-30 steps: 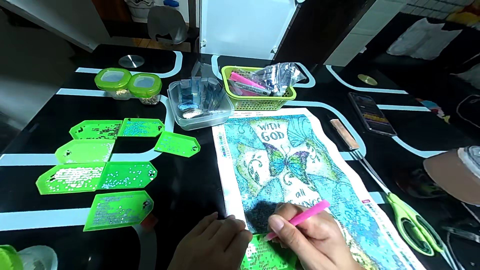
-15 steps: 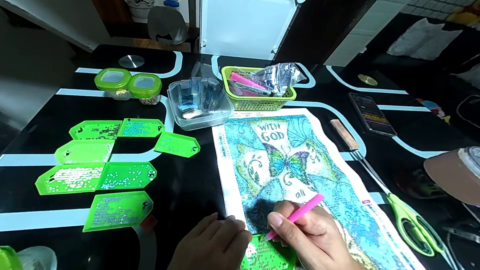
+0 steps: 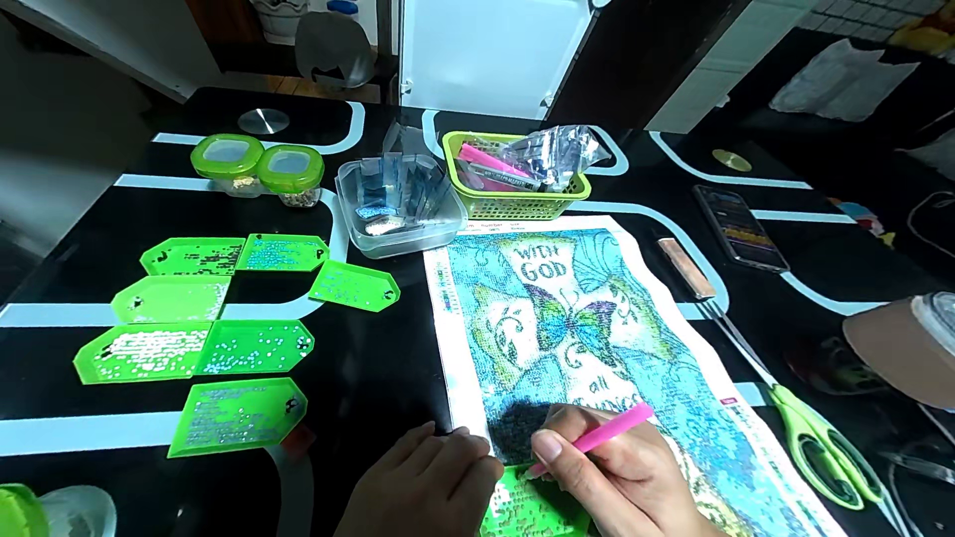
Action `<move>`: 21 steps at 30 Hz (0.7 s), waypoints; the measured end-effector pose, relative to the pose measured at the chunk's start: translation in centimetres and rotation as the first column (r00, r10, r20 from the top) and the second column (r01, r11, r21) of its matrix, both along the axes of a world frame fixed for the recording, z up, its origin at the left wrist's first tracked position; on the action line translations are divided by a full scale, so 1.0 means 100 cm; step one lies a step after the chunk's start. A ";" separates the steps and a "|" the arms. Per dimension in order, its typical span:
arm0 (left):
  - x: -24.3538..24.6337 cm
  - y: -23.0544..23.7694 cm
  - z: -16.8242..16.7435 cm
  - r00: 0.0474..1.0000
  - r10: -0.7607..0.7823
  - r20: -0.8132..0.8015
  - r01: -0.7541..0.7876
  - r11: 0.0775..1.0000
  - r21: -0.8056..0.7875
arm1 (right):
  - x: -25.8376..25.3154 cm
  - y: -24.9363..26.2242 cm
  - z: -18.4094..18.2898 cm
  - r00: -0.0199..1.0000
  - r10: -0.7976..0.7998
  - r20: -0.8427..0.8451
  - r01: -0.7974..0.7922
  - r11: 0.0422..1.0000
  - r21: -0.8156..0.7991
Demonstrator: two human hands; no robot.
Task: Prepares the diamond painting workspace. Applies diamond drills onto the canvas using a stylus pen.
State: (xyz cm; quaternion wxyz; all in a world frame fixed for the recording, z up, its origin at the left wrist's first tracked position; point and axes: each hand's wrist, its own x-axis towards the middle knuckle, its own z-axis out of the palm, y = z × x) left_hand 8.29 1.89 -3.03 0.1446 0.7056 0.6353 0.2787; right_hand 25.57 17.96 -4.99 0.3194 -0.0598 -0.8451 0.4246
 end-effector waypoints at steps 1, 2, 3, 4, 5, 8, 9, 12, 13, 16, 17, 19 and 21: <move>0.000 0.000 0.000 1.000 0.001 -0.002 -0.001 1.000 0.000 | 0.000 0.000 0.000 1.000 0.001 0.001 -0.001 1.000 -0.001; 0.000 0.000 0.000 1.000 0.001 -0.007 -0.001 1.000 0.002 | 0.000 0.000 0.000 1.000 0.005 0.002 -0.005 1.000 0.001; 0.000 0.000 0.000 1.000 0.002 -0.011 -0.002 1.000 0.005 | -0.001 0.000 -0.001 1.000 0.010 0.002 -0.010 1.000 0.004; 0.000 0.000 -0.001 1.000 0.003 -0.013 -0.002 1.000 0.006 | -0.001 0.000 -0.001 1.000 0.014 0.003 -0.014 1.000 0.011; 0.000 0.000 -0.001 1.000 0.003 -0.012 -0.003 1.000 0.008 | -0.001 0.000 -0.001 1.000 0.017 0.003 -0.017 1.000 0.019; 0.001 0.000 -0.001 1.000 0.008 -0.006 -0.008 1.000 0.011 | -0.001 -0.001 0.001 1.000 0.017 0.006 -0.018 0.999 0.045; 0.001 0.000 -0.001 1.000 0.009 -0.007 -0.009 1.000 0.013 | -0.001 -0.001 0.001 1.000 0.018 0.004 -0.018 0.999 0.046; 0.000 0.000 -0.002 1.000 0.006 -0.013 -0.006 1.000 0.018 | 0.000 0.000 0.000 1.000 0.015 0.000 -0.015 0.999 0.043; 0.000 0.000 -0.002 1.000 0.005 -0.012 -0.005 1.000 0.017 | 0.000 0.000 0.001 1.000 0.015 0.002 -0.015 0.999 0.043; 0.000 0.001 -0.001 1.000 0.005 -0.013 -0.005 1.000 0.012 | -0.001 0.000 0.001 1.000 0.020 0.004 -0.020 1.000 0.019; 0.000 0.001 -0.001 1.000 0.002 -0.011 -0.002 1.000 0.009 | -0.001 0.000 0.001 1.000 0.016 0.000 -0.016 1.000 -0.016; 0.000 0.001 -0.001 1.000 -0.002 -0.008 0.002 1.000 0.004 | -0.002 0.000 0.002 1.000 -0.001 -0.012 -0.001 0.990 -0.144; 0.000 0.001 -0.001 1.000 -0.002 -0.002 0.002 1.000 0.004 | -0.004 0.001 0.001 0.999 -0.042 -0.022 0.034 0.963 -0.269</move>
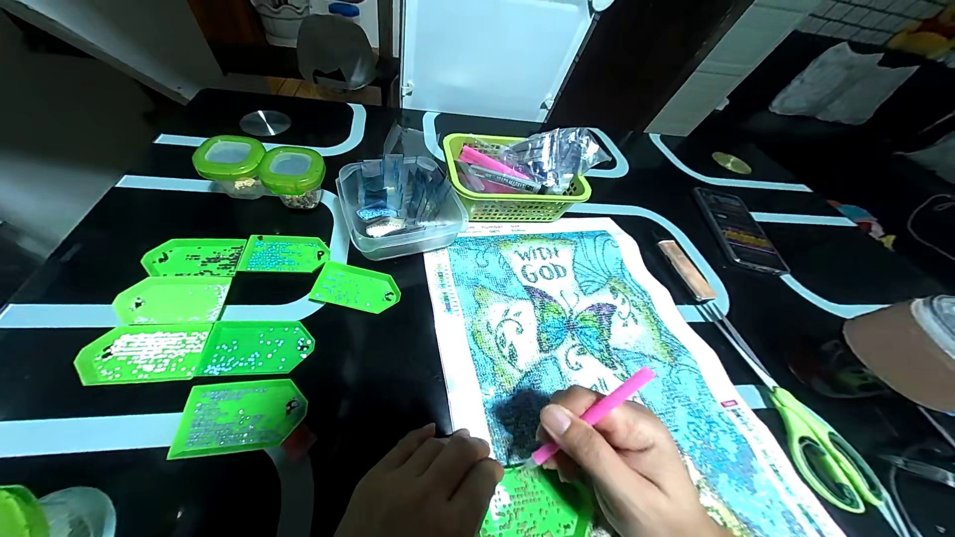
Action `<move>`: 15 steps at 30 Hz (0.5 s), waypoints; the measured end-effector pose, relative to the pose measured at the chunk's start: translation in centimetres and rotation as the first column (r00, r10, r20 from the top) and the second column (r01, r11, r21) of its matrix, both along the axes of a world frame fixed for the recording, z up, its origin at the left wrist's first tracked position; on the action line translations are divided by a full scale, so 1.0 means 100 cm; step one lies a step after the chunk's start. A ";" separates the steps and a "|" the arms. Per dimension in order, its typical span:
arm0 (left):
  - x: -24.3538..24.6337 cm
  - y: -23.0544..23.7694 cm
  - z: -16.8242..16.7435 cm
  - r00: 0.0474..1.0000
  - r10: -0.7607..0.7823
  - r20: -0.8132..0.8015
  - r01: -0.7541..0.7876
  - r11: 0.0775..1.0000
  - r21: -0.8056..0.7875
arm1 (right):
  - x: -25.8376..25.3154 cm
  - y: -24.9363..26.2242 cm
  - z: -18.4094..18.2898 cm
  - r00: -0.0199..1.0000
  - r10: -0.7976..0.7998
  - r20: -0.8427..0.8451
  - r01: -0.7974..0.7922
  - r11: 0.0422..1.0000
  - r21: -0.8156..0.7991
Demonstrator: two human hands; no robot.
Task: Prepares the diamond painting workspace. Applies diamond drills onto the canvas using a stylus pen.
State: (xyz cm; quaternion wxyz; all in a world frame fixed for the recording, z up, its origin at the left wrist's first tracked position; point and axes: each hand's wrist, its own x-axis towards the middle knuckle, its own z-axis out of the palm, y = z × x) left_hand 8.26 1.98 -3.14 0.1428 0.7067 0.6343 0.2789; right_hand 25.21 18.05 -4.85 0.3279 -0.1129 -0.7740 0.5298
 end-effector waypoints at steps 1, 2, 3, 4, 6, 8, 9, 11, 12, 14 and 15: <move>0.000 0.000 0.000 1.000 0.000 0.003 0.001 1.000 -0.002 | -0.002 0.000 -0.001 1.000 -0.024 -0.001 0.024 0.999 -0.036; 0.000 0.000 0.000 1.000 0.000 0.002 0.000 1.000 -0.004 | -0.003 0.000 -0.002 0.999 -0.049 -0.001 0.049 0.997 -0.057; 0.000 0.000 0.000 1.000 0.000 0.003 0.000 1.000 -0.008 | -0.004 0.000 -0.003 0.998 -0.068 0.003 0.068 0.996 -0.062; 0.000 0.000 0.000 1.000 0.000 0.003 0.000 1.000 -0.012 | -0.005 0.000 -0.003 0.996 -0.084 0.012 0.084 0.995 -0.054; 0.000 0.000 0.001 1.000 0.001 0.011 -0.001 1.000 -0.015 | -0.005 0.001 -0.005 0.994 -0.101 0.034 0.102 0.995 -0.009; 0.000 0.000 0.001 1.000 0.002 0.016 -0.002 1.000 -0.015 | -0.006 0.002 -0.006 0.993 -0.108 0.041 0.106 0.993 0.041; 0.000 0.000 0.001 1.000 0.003 0.015 -0.003 1.000 -0.015 | -0.006 0.002 -0.006 0.993 -0.108 0.042 0.106 0.993 0.060; 0.000 0.000 0.001 1.000 0.003 0.005 -0.003 1.000 -0.011 | -0.006 0.002 -0.007 0.993 -0.108 0.043 0.104 0.991 0.085; 0.000 0.000 0.001 1.000 0.004 0.001 -0.004 1.000 -0.009 | -0.006 0.002 -0.007 0.993 -0.109 0.043 0.105 0.990 0.093; 0.000 0.000 0.001 1.000 0.003 -0.001 -0.003 1.000 -0.007 | -0.006 0.002 -0.007 0.992 -0.115 0.051 0.108 0.987 0.117; 0.000 0.000 0.000 1.000 0.004 0.002 -0.004 1.000 -0.007 | -0.006 0.001 -0.007 0.991 -0.120 0.055 0.111 0.984 0.141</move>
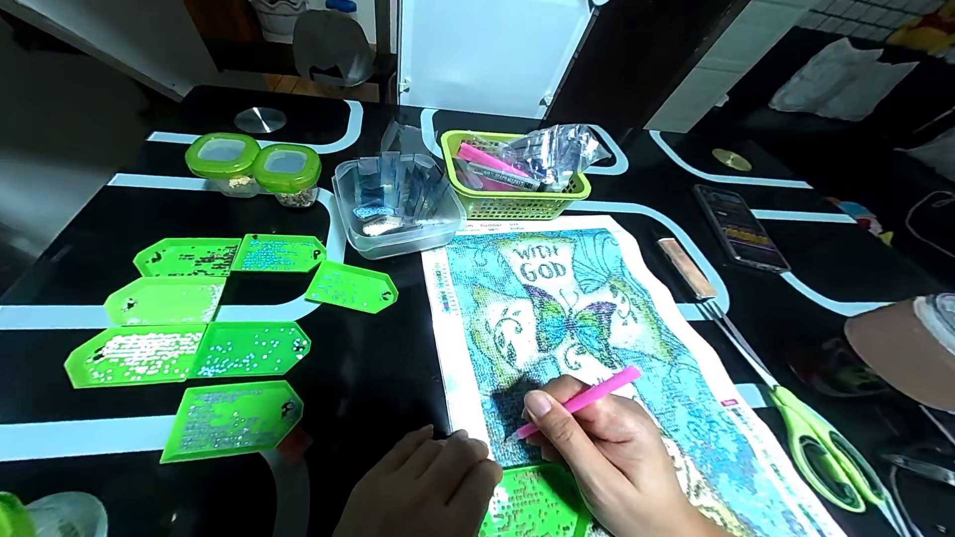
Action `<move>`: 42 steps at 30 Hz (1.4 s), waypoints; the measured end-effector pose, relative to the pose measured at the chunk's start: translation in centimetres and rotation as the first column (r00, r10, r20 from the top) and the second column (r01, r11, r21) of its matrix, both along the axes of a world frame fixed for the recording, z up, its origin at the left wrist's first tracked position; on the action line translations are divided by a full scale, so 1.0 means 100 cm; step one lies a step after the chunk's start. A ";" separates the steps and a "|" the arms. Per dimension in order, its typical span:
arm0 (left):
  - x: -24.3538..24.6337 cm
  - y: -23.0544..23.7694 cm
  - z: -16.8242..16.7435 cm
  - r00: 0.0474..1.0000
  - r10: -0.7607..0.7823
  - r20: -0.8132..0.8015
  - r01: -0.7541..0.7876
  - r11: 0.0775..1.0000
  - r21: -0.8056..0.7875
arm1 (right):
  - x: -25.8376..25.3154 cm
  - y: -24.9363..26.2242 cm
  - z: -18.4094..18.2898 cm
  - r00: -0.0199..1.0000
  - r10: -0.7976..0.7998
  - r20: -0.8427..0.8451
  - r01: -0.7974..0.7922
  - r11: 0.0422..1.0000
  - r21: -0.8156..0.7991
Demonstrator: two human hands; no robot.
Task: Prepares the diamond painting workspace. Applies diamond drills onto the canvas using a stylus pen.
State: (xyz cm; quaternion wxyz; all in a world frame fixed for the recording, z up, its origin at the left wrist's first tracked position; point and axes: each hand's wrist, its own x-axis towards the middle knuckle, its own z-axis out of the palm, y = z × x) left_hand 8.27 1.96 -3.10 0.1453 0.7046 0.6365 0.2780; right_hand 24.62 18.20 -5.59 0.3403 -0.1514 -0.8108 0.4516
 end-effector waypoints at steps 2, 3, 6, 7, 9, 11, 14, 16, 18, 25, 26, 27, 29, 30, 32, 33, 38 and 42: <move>0.000 0.000 -0.001 1.000 -0.001 0.003 0.001 1.000 0.005 | 0.000 -0.001 0.000 1.000 -0.005 0.014 0.004 0.998 0.069; 0.000 0.000 -0.001 1.000 -0.001 0.003 0.001 1.000 0.004 | 0.001 -0.002 0.000 1.000 -0.007 0.019 0.004 0.994 0.112; 0.000 0.000 0.000 1.000 -0.005 0.004 0.005 1.000 -0.002 | 0.002 -0.003 0.002 0.999 -0.012 0.042 0.002 0.973 0.231; 0.000 0.000 0.001 1.000 -0.007 0.006 0.007 1.000 -0.002 | 0.002 -0.003 0.002 0.999 -0.009 0.047 -0.003 0.969 0.249; -0.001 -0.001 0.000 1.000 -0.007 0.010 0.007 1.000 -0.004 | 0.003 -0.002 0.003 0.999 0.005 0.053 -0.018 0.970 0.242; 0.000 -0.001 0.000 1.000 -0.001 0.008 0.001 1.000 -0.002 | 0.004 0.000 0.004 0.999 0.027 0.043 -0.033 0.985 0.168; 0.000 0.000 0.000 1.000 0.005 0.002 -0.005 1.000 -0.003 | 0.009 0.001 0.007 0.996 0.074 -0.041 -0.075 0.997 -0.001; 0.001 -0.001 0.000 1.000 0.002 -0.004 -0.002 1.000 -0.006 | 0.013 0.000 0.009 0.991 0.116 -0.068 -0.118 0.993 -0.022; 0.001 -0.001 0.001 1.000 0.003 -0.005 -0.003 1.000 -0.004 | 0.013 -0.001 0.008 0.989 0.140 -0.042 -0.139 0.990 0.021; 0.000 0.000 0.001 1.000 0.001 0.005 -0.001 1.000 -0.005 | 0.013 -0.001 0.006 0.987 0.162 -0.001 -0.161 0.982 0.097; 0.000 -0.001 0.001 1.000 0.002 0.004 -0.002 1.000 -0.004 | 0.014 -0.001 0.006 0.986 0.168 -0.001 -0.167 0.981 0.102; 0.000 -0.001 0.001 1.000 0.002 0.002 -0.002 1.000 -0.003 | 0.013 -0.002 0.006 0.985 0.172 -0.005 -0.171 0.980 0.102; 0.000 -0.001 0.000 1.000 0.006 -0.001 -0.006 1.000 0.006 | 0.013 -0.002 0.006 0.984 0.177 -0.008 -0.175 0.980 0.097; 0.001 -0.001 0.000 1.000 0.007 0.000 -0.007 1.000 0.009 | 0.013 -0.003 0.006 0.984 0.180 -0.007 -0.178 0.979 0.096; 0.001 -0.001 0.000 1.000 0.005 0.001 -0.005 1.000 0.010 | 0.013 -0.003 0.006 0.983 0.184 -0.004 -0.182 0.977 0.112; 0.000 -0.001 0.000 1.000 0.004 0.000 -0.004 1.000 0.007 | 0.013 -0.003 0.005 0.983 0.185 -0.004 -0.184 0.976 0.121; 0.000 -0.001 0.000 1.000 0.003 -0.002 -0.003 1.000 0.007 | 0.013 -0.003 0.006 0.984 0.180 -0.005 -0.178 0.977 0.120; 0.000 -0.001 0.000 1.000 0.001 -0.005 -0.001 1.000 0.005 | 0.010 -0.002 0.006 0.990 0.133 -0.055 -0.137 0.988 -0.073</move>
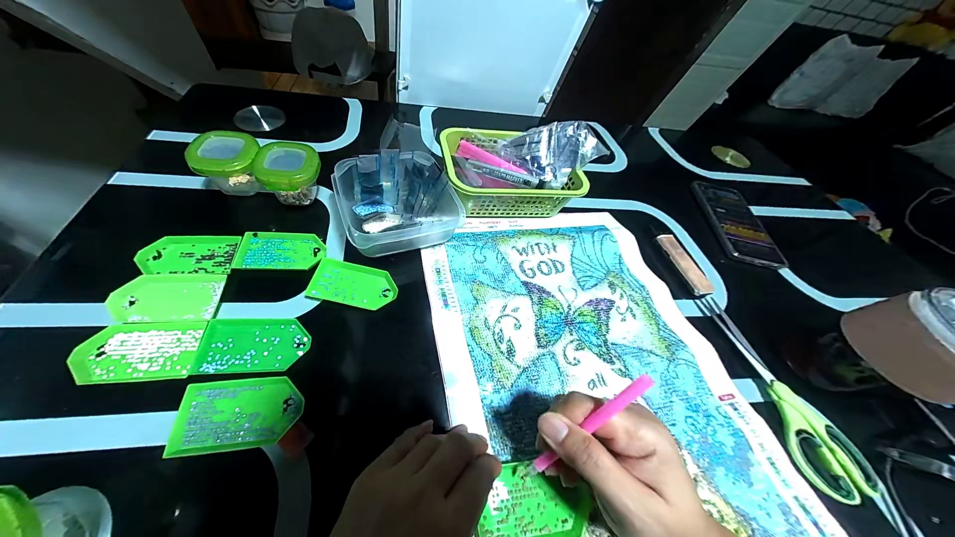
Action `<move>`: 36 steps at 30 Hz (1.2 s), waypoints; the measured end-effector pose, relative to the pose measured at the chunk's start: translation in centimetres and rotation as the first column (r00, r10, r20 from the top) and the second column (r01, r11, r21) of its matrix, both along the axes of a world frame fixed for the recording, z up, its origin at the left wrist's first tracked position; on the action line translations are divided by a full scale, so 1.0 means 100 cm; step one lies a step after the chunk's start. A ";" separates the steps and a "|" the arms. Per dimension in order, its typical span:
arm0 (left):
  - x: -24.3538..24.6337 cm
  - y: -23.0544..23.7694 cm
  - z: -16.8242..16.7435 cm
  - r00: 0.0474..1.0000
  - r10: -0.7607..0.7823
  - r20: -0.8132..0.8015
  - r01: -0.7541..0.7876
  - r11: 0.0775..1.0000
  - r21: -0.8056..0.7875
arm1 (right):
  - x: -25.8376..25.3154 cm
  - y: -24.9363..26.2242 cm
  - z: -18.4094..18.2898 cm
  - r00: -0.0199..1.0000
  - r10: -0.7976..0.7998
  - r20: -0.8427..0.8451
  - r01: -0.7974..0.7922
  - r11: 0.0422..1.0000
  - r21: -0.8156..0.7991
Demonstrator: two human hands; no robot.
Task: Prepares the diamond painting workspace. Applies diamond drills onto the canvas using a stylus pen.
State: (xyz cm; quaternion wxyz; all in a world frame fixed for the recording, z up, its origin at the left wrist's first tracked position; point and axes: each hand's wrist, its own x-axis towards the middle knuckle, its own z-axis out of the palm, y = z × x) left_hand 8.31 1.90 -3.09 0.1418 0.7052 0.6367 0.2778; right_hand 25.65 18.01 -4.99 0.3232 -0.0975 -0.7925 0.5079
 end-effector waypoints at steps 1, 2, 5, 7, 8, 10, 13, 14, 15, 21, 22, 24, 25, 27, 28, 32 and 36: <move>0.000 0.000 0.000 1.000 0.000 -0.002 0.000 1.000 0.000 | -0.002 0.000 0.000 1.000 -0.020 -0.003 0.020 0.998 -0.056; 0.000 0.000 0.000 1.000 0.000 -0.005 0.000 1.000 -0.002 | -0.004 0.000 -0.001 0.999 -0.039 -0.003 0.038 0.995 -0.095; 0.000 0.000 0.001 1.000 -0.001 -0.001 0.001 1.000 -0.007 | -0.009 -0.001 -0.003 0.996 -0.093 0.012 0.093 0.991 -0.092; 0.000 0.000 0.001 1.000 0.000 0.002 0.000 1.000 -0.009 | -0.010 -0.001 -0.004 0.993 -0.113 0.020 0.113 0.992 -0.052; 0.000 0.000 0.000 1.000 0.000 0.002 0.000 1.000 -0.008 | -0.011 -0.001 -0.005 0.993 -0.117 0.023 0.117 0.993 -0.030; 0.000 0.000 -0.001 1.000 -0.001 0.001 0.001 1.000 -0.005 | -0.010 0.000 -0.005 0.992 -0.122 0.033 0.122 0.993 -0.003; 0.000 0.000 -0.001 1.000 -0.002 0.001 0.002 1.000 0.001 | -0.010 0.000 -0.005 0.993 -0.113 0.040 0.112 0.994 0.016; -0.001 0.000 -0.001 1.000 -0.001 0.000 0.001 1.000 -0.002 | -0.010 0.001 -0.005 0.993 -0.108 0.040 0.107 0.994 0.020; -0.001 0.000 0.000 1.000 -0.001 0.000 0.001 1.000 -0.005 | -0.010 0.000 -0.005 0.993 -0.109 0.039 0.108 0.994 0.026; -0.001 0.001 0.001 1.000 -0.003 0.004 0.003 1.000 -0.012 | -0.010 -0.001 -0.006 0.992 -0.120 0.046 0.116 0.990 0.078; -0.001 0.001 0.001 1.000 -0.004 -0.001 0.004 1.000 -0.011 | -0.010 -0.001 -0.006 0.991 -0.125 0.049 0.119 0.987 0.103; 0.000 0.000 0.000 1.000 -0.005 -0.004 0.005 1.000 -0.007 | -0.010 -0.002 -0.006 0.990 -0.131 0.057 0.121 0.979 0.164; 0.000 0.000 0.000 1.000 -0.005 -0.002 0.005 1.000 -0.006 | -0.009 -0.002 -0.005 0.990 -0.131 0.058 0.117 0.974 0.193; 0.000 0.000 0.000 1.000 -0.003 0.008 0.003 1.000 -0.006 | -0.009 -0.002 -0.004 0.991 -0.121 0.063 0.101 0.962 0.254; -0.001 0.000 0.000 1.000 -0.003 0.008 0.004 1.000 -0.007 | -0.009 -0.002 -0.003 0.991 -0.118 0.062 0.096 0.956 0.279; -0.001 0.001 0.000 1.000 -0.006 0.003 0.007 1.000 -0.017 | -0.006 -0.001 -0.001 0.987 -0.135 0.086 0.101 0.943 0.317; -0.001 0.001 0.001 1.000 -0.006 0.010 0.006 1.000 -0.023 | 0.001 0.002 0.000 0.996 -0.086 0.025 0.083 0.991 0.102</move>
